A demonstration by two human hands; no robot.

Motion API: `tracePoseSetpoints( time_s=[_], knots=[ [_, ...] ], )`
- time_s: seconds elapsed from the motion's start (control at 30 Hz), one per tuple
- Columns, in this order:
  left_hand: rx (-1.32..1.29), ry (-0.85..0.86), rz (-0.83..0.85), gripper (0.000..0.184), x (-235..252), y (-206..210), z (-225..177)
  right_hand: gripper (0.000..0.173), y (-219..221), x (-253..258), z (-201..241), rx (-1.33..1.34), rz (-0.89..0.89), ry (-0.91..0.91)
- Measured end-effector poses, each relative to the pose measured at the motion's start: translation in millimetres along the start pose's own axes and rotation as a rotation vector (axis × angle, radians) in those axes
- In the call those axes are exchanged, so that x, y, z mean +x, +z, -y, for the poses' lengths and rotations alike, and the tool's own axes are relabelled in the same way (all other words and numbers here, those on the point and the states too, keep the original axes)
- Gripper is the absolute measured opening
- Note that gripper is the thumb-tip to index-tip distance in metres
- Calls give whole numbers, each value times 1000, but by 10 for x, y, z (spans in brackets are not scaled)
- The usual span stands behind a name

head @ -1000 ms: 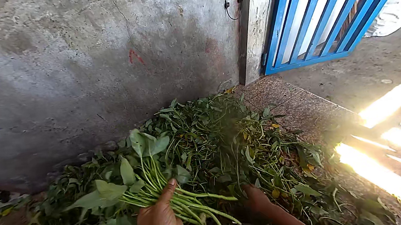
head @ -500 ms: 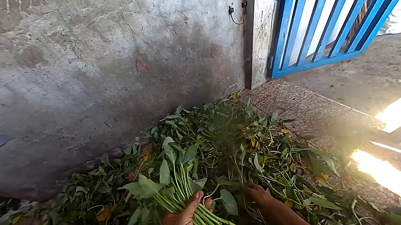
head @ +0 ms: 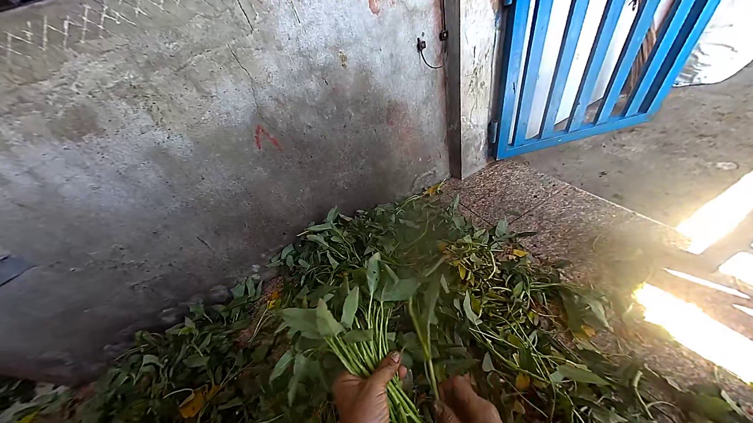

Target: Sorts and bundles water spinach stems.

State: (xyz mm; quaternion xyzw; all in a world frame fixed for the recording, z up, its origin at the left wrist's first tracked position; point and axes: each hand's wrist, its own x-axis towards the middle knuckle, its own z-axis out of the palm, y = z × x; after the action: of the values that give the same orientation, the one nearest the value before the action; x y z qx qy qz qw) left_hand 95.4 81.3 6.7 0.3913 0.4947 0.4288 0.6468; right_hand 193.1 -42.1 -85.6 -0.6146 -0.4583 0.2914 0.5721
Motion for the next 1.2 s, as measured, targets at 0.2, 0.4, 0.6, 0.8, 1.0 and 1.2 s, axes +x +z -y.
tracePoseSetpoints(
  time_s=[0.2,0.4,0.6,0.8,1.0,1.2],
  knots=[
    [-20,31,155,17,-27,-38,-48,17,-12,23,124,-441,-25,-293],
    [44,-3,245,22,-36,-94,-86,16,-182,73,109,-641,21,-451],
    [78,-47,224,28,-51,-82,-118,14,-272,106,108,-651,89,-506],
    [43,-10,237,31,-74,-54,-118,38,-281,148,96,-418,90,-312],
    [70,88,297,37,-107,10,-53,56,5,270,416,241,-110,-22],
    [57,129,307,33,-93,24,-33,11,189,341,575,770,-393,223]
  ],
)
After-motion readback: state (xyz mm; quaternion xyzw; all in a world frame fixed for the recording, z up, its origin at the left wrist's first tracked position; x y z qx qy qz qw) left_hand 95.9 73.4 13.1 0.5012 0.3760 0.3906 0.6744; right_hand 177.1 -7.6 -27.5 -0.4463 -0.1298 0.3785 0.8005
